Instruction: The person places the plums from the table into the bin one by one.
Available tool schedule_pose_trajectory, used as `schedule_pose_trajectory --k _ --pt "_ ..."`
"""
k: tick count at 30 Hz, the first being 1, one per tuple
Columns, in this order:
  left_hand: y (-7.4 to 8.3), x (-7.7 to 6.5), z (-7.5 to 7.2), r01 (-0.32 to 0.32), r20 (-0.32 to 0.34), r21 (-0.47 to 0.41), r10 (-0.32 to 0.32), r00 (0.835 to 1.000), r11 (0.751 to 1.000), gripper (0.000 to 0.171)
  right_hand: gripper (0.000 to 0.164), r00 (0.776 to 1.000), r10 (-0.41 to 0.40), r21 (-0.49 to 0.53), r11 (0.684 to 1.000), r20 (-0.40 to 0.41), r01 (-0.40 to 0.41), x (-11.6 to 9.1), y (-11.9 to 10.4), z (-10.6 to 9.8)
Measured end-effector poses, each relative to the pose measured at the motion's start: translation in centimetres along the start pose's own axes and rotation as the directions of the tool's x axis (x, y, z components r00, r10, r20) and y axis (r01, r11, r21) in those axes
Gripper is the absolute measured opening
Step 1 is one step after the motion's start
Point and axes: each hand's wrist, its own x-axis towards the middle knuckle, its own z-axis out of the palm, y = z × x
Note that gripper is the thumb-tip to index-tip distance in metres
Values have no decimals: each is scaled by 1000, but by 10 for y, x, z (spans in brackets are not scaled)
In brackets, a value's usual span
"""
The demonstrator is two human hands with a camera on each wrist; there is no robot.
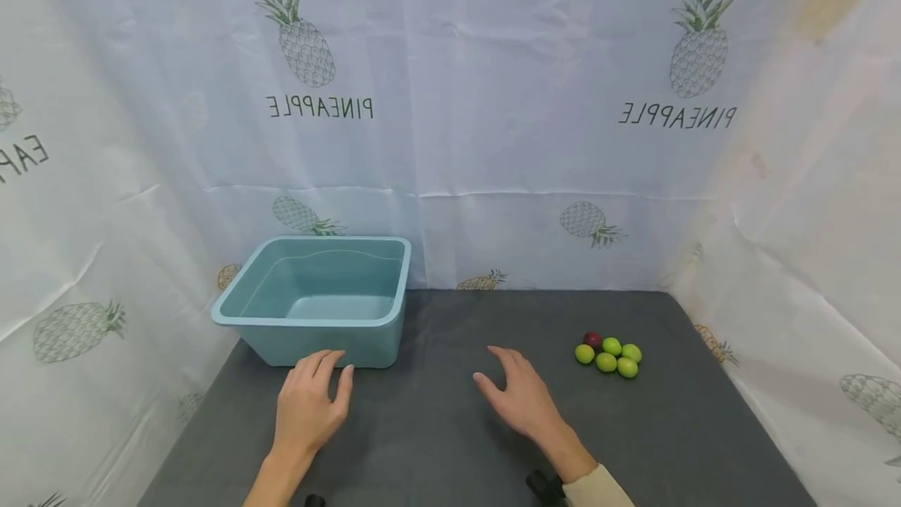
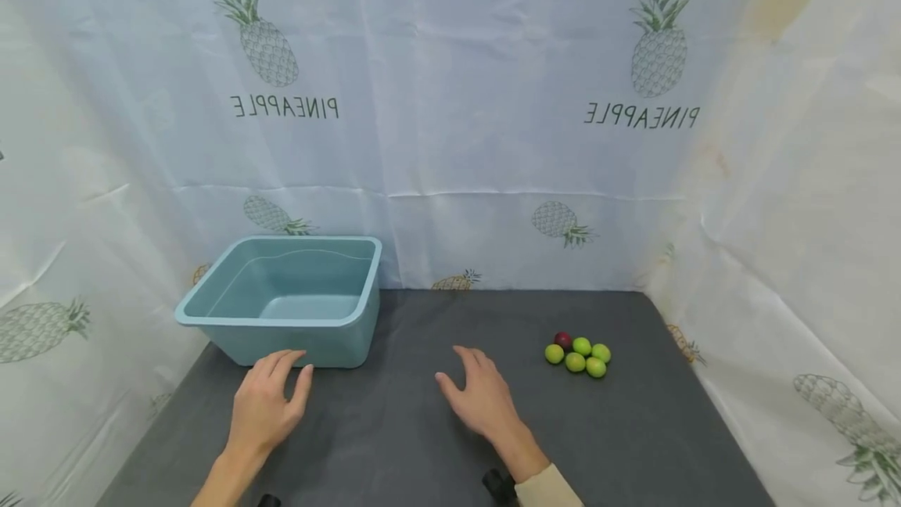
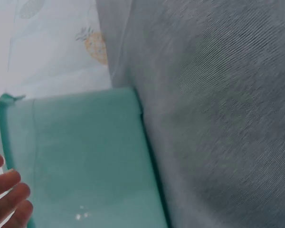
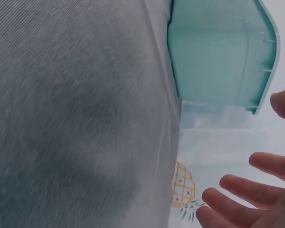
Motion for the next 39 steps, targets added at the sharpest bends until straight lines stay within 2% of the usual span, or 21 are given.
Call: schedule_pose_trajectory --k 9,14,20,25,31,39 --pt "-18 17 -22 82 -85 -79 -89 992 993 22 63 999 -32 160 987 -10 34 8 -15 6" --pt "-30 27 -33 143 -127 -139 -161 979 980 19 65 998 -59 213 975 -17 61 14 -22 7" --pt "-44 37 -41 149 -219 -179 -187 958 972 19 64 996 -89 267 960 -11 88 23 -33 9" --pt "-57 42 -46 168 -231 -215 -218 948 962 18 62 994 -109 328 939 -14 107 30 -42 8" --pt "-71 45 -51 205 -244 -225 -259 935 952 19 61 994 -112 353 929 -19 112 40 -53 10" --pt "-92 52 -59 256 -254 -232 -312 916 939 21 57 994 -108 470 878 12 90 51 -64 10"
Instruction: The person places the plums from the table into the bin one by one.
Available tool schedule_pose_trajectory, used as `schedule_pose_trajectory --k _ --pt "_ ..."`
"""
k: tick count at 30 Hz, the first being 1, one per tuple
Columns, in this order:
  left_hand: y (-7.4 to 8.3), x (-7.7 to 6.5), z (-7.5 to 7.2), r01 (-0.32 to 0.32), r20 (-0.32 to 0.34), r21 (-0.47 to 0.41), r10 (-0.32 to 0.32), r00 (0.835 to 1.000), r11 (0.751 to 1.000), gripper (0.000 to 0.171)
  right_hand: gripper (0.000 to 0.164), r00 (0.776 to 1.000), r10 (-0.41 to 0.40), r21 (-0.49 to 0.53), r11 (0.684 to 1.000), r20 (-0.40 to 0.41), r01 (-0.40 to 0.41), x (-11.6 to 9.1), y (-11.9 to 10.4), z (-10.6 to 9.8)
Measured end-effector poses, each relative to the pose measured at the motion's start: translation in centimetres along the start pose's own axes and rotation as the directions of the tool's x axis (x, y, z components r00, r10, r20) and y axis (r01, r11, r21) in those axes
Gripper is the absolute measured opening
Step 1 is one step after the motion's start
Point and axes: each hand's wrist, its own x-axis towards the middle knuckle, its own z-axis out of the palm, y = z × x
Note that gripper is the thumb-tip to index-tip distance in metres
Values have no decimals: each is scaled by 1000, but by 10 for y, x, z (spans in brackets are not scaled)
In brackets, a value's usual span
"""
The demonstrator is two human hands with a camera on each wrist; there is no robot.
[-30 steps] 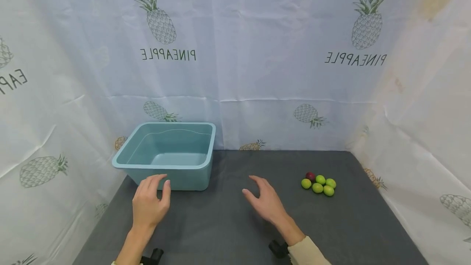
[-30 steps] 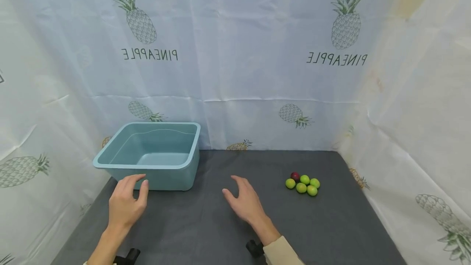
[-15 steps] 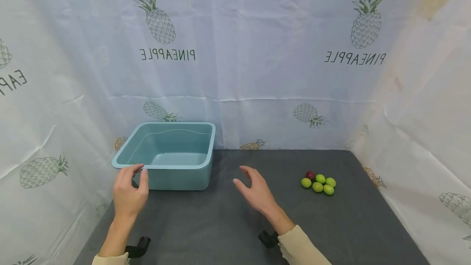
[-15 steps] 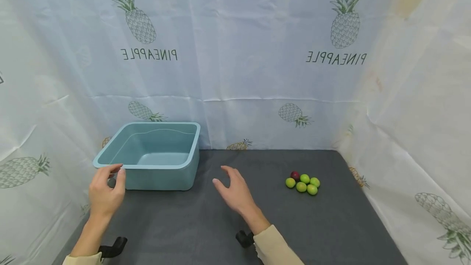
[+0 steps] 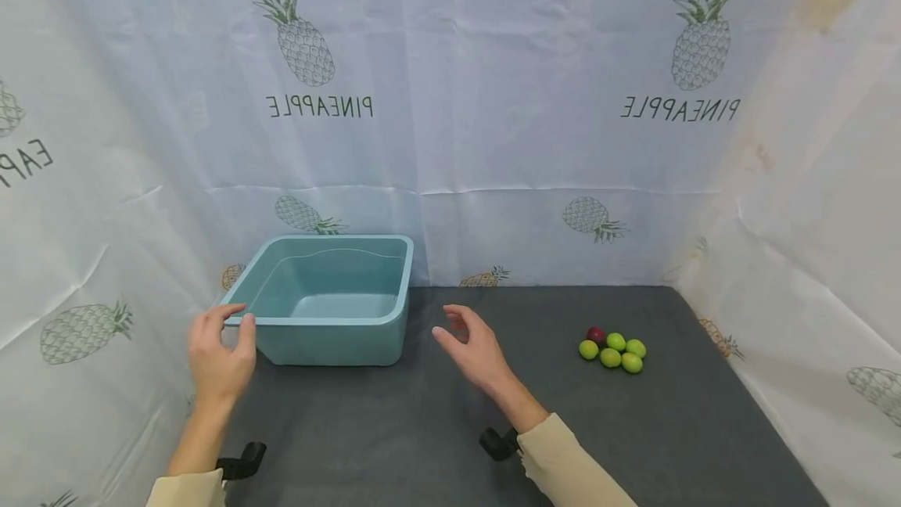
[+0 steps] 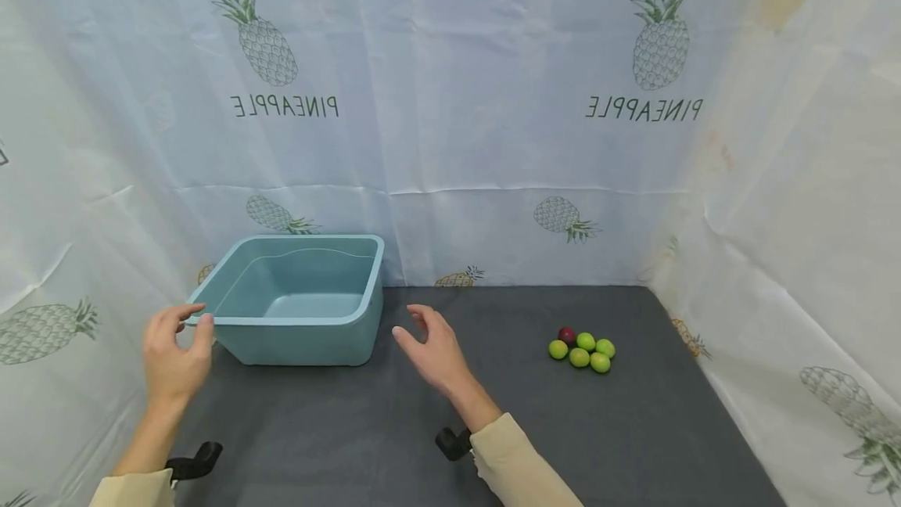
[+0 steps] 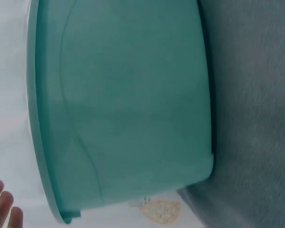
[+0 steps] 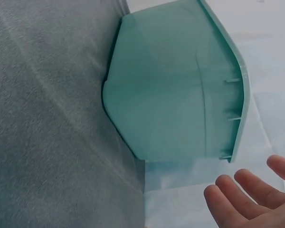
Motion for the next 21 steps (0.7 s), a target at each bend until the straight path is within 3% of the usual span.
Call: schedule_pose_trajectory --k 6,10,12,16,21 --pt "-11 12 -8 97 41 21 -97 994 995 25 55 1000 20 64 998 -6 -20 10 -5 7" --pt "-15 15 -13 197 89 35 -199 976 980 28 55 999 33 86 996 2 -33 15 -8 11" --pt "-16 18 -15 272 133 55 -277 952 961 30 55 999 35 96 995 3 -35 18 -8 13" --pt "-22 24 -18 407 240 90 -417 877 909 40 56 999 39 109 993 8 -40 24 -10 17" --pt "-33 33 -21 463 365 85 -460 809 882 52 60 999 39 120 992 28 -42 33 -15 23"
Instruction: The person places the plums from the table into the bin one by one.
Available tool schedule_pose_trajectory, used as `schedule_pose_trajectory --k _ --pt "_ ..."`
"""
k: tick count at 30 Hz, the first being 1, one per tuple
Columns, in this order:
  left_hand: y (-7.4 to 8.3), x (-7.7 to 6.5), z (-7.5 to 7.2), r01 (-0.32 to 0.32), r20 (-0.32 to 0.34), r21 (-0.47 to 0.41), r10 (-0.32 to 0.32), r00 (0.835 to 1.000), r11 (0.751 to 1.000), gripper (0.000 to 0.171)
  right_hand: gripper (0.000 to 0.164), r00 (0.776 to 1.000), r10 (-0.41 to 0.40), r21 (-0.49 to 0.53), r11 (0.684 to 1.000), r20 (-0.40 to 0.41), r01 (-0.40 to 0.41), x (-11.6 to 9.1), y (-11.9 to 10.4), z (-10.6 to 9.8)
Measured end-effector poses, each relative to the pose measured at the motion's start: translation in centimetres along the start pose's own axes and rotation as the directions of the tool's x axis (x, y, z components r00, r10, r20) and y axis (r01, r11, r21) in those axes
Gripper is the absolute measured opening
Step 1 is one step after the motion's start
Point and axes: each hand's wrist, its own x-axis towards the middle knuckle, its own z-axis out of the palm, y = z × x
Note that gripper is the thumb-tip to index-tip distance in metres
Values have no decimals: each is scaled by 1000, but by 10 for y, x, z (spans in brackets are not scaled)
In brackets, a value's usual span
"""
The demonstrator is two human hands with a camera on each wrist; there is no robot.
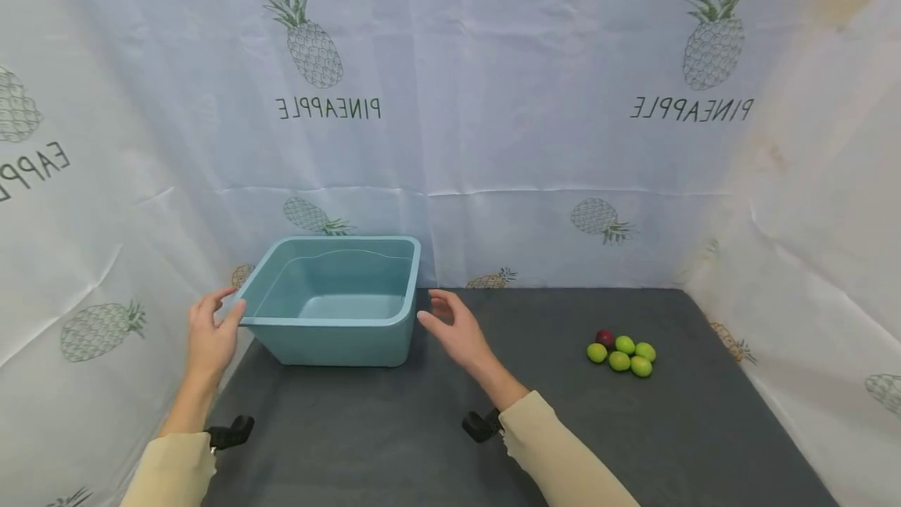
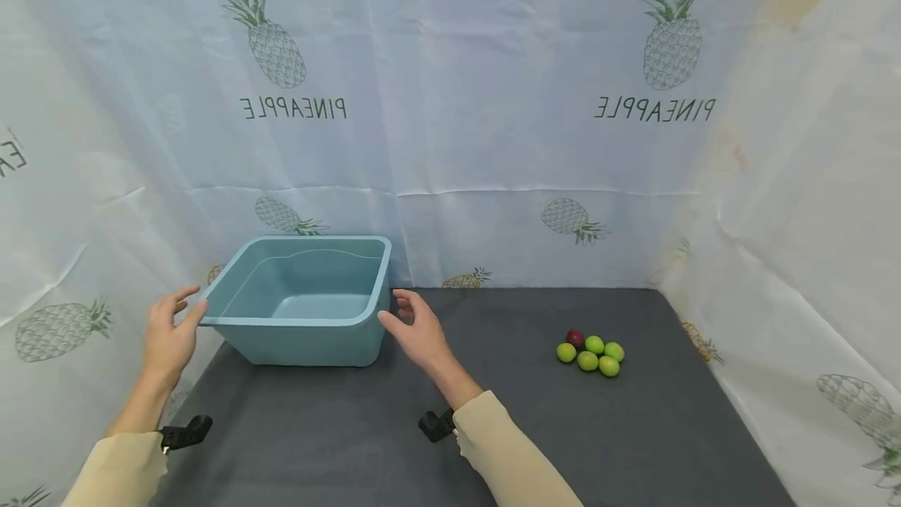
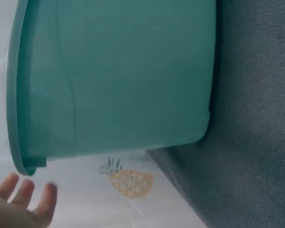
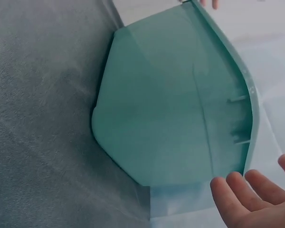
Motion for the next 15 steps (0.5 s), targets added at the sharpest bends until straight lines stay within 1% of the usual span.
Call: schedule_pose_trajectory --k 3,6,8,11,15 --pt "-3 7 -3 3 77 -23 -1 997 1000 58 60 1000 8 -2 1000 9 -8 6 -2 4" --pt "-5 12 -6 32 141 -42 -25 990 999 64 60 999 26 1 1000 23 -26 12 -4 9" --pt "-6 16 -6 57 167 -45 -48 985 997 67 60 999 39 15 999 35 -39 16 -4 11" --pt "-8 20 -8 91 187 -45 -81 979 995 70 61 996 63 50 997 55 -66 22 -6 15" --pt "-15 25 -8 115 228 -69 -97 969 991 72 63 993 92 86 991 77 -99 28 -7 19"
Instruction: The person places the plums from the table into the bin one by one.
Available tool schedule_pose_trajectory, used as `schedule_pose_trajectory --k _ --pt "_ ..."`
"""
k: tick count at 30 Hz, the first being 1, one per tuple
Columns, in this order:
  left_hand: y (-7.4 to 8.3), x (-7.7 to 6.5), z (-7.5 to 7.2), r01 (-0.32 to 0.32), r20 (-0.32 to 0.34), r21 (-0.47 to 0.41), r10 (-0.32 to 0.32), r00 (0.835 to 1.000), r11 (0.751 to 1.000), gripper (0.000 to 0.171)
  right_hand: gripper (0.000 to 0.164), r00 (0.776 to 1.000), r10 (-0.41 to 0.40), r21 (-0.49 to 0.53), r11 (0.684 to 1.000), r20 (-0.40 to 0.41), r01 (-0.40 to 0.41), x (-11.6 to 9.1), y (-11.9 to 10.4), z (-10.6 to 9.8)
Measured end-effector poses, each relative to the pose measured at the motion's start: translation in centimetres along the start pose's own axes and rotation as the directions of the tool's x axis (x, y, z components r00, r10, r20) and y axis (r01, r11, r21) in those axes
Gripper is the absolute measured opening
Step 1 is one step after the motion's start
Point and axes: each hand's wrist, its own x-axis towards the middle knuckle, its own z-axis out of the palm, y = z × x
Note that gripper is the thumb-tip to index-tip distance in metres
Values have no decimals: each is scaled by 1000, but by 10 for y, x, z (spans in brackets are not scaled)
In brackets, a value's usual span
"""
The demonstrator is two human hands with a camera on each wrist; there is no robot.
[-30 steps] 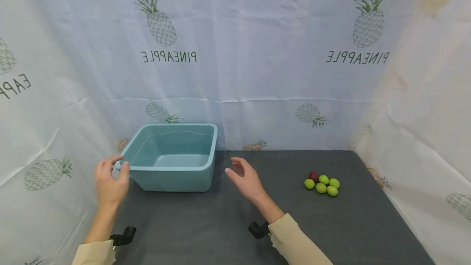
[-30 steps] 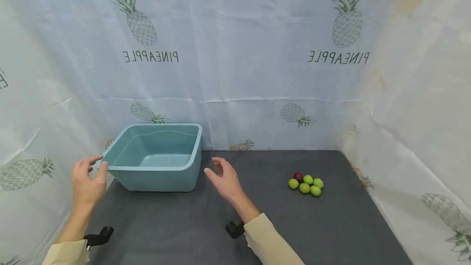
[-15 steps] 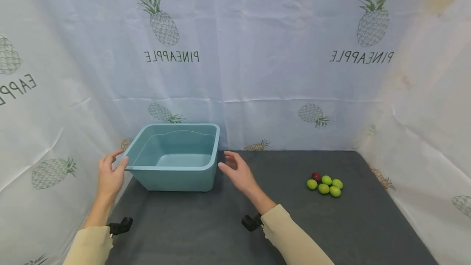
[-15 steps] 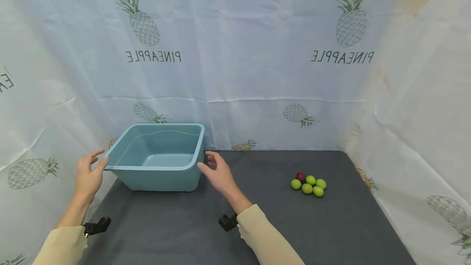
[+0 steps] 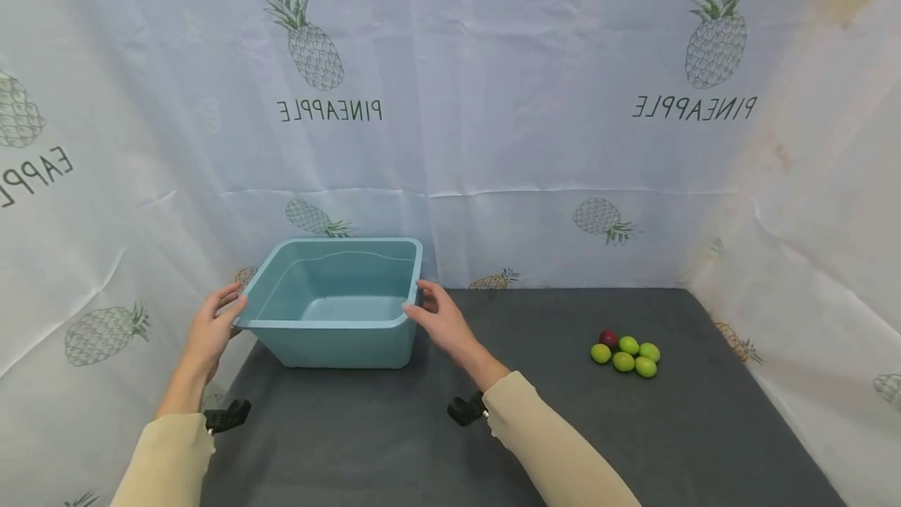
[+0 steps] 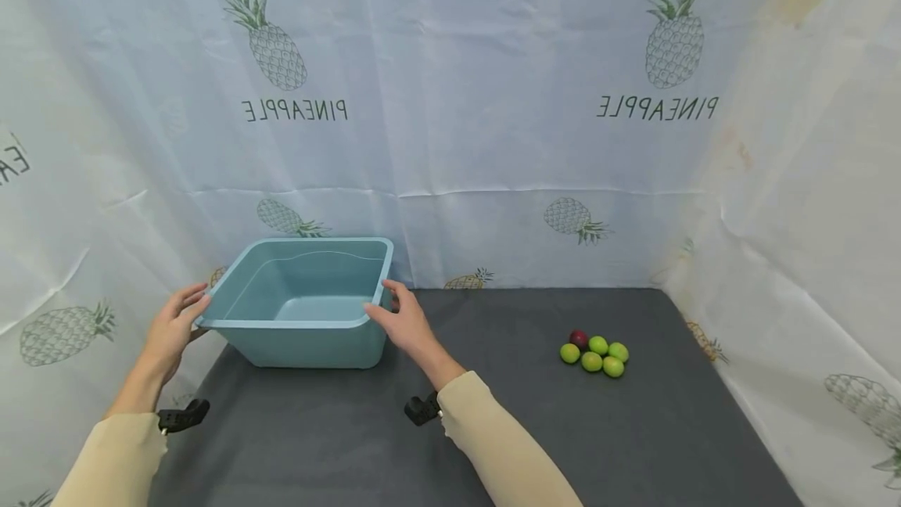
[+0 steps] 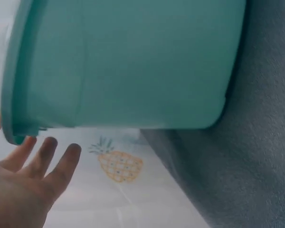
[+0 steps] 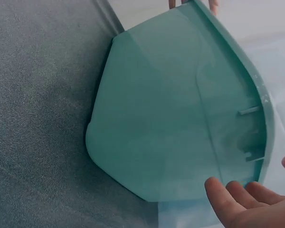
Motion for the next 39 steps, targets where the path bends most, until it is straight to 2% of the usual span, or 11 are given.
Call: schedule_pose_trajectory --k 6,13,19,23,27,33,39 --pt "-13 6 5 23 58 -24 -21 998 999 73 64 1000 -1 20 1000 19 0 9 9 8" --pt "-15 11 12 33 95 -41 -29 995 999 73 65 999 -27 62 998 33 25 12 14 12" --pt "-17 14 14 52 85 -47 -48 995 998 64 67 999 -31 92 995 26 28 15 17 10" --pt "-20 15 12 60 106 -52 -54 993 997 59 65 1000 -4 103 995 14 3 15 17 9" --pt "-21 15 6 42 164 -46 -34 986 998 58 63 1000 13 132 991 3 -13 15 17 7" --pt "-17 14 0 28 258 -47 -15 966 999 60 60 1000 31 144 989 -4 -30 16 16 1" --pt "-15 14 4 39 298 -59 -20 954 997 61 58 1000 23 148 989 -19 -20 17 16 -3"
